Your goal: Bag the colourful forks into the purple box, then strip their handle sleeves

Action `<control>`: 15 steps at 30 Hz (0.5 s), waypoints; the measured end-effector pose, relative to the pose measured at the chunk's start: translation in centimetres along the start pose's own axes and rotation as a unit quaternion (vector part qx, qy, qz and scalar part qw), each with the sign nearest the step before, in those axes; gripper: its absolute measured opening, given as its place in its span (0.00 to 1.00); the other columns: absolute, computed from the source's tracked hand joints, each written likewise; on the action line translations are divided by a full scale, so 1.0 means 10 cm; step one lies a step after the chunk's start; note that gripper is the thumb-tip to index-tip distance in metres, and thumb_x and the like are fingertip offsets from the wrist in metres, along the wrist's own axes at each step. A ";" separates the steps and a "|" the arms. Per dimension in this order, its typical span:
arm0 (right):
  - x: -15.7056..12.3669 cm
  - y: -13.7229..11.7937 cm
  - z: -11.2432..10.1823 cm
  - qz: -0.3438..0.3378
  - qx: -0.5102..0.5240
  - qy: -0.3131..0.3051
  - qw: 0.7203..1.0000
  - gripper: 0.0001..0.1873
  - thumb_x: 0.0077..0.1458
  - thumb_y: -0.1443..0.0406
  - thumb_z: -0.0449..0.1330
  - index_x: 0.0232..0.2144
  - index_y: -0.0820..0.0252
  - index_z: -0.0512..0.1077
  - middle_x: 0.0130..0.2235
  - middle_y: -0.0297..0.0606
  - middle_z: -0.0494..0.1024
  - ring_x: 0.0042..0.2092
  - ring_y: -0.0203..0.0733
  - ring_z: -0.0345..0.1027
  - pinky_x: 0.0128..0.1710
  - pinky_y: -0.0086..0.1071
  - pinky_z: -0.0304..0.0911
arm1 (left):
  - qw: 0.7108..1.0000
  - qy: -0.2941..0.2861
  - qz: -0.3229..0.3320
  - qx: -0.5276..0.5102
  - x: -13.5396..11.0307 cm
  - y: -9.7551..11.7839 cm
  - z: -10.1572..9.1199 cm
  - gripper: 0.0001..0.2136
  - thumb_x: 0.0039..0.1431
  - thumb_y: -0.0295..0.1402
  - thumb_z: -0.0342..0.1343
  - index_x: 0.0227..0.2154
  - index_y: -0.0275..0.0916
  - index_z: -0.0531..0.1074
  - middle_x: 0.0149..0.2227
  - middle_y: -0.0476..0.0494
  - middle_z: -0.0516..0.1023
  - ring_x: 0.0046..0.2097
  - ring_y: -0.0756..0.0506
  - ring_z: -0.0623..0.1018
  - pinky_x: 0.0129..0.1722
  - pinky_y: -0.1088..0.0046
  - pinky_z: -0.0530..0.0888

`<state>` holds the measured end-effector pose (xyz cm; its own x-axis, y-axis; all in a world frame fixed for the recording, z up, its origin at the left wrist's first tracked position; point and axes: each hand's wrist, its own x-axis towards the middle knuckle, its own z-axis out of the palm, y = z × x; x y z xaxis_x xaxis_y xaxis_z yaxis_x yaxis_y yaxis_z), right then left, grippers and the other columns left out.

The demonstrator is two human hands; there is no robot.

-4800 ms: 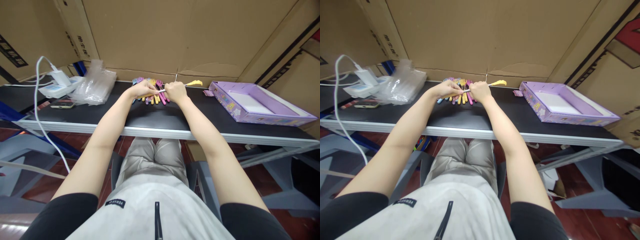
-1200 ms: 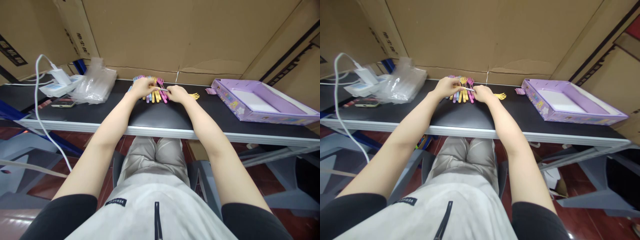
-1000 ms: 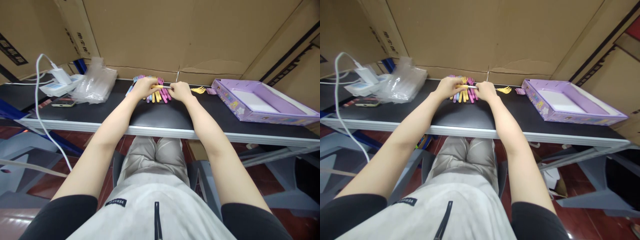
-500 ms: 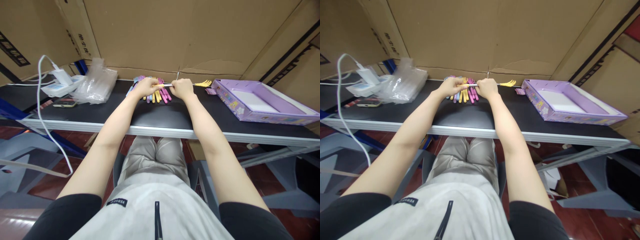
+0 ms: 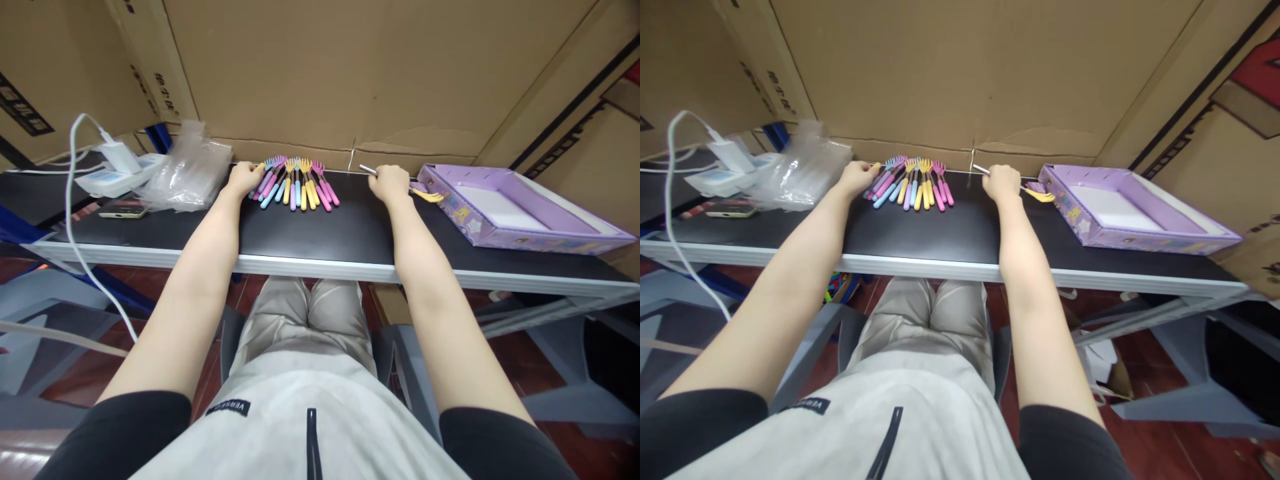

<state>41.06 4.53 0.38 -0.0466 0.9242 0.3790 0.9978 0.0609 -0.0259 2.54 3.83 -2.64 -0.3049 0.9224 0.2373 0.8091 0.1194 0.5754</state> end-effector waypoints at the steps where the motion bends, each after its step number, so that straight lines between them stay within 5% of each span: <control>1: 0.01 -0.04 0.02 -0.023 0.009 0.005 1.000 0.23 0.74 0.63 0.54 0.57 0.71 0.83 0.54 0.69 0.86 0.61 0.74 0.80 0.60 0.59 0.73 | 1.000 0.013 -0.002 -0.002 0.01 0.02 0.02 0.13 0.70 0.36 0.56 0.48 0.36 0.81 0.56 0.27 0.87 0.64 0.28 0.83 0.68 0.53 0.76; 7: 0.03 -0.17 0.08 -0.100 0.054 -0.006 0.993 0.24 0.72 0.58 0.61 0.64 0.64 0.76 0.51 0.62 0.85 0.57 0.72 0.80 0.59 0.60 0.72 | 0.997 0.045 -0.060 -0.031 -0.03 0.02 -0.01 0.40 0.52 0.21 0.59 0.72 0.29 0.69 0.68 0.21 0.81 0.72 0.25 0.80 0.74 0.48 0.75; 11: 0.06 -0.13 0.11 -0.130 0.078 -0.007 0.988 0.25 0.70 0.57 0.62 0.64 0.62 0.74 0.49 0.58 0.85 0.55 0.71 0.80 0.57 0.58 0.73 | 0.997 0.037 -0.070 -0.024 -0.05 -0.03 -0.03 0.42 0.50 0.21 0.60 0.73 0.25 0.67 0.73 0.18 0.76 0.77 0.26 0.75 0.80 0.50 0.69; 15: 0.07 -0.13 0.12 -0.132 0.078 -0.019 0.988 0.26 0.70 0.57 0.65 0.65 0.62 0.73 0.51 0.59 0.85 0.56 0.71 0.80 0.58 0.59 0.73 | 0.996 0.037 -0.078 -0.009 -0.01 -0.10 0.01 0.33 0.53 0.27 0.62 0.65 0.27 0.76 0.74 0.18 0.74 0.76 0.27 0.75 0.81 0.54 0.68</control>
<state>39.70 5.52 -0.46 -0.3086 0.8820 0.3561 0.9314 0.3561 -0.0749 1.75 3.66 -3.29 -0.4636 0.8632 0.2000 0.7400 0.2530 0.6233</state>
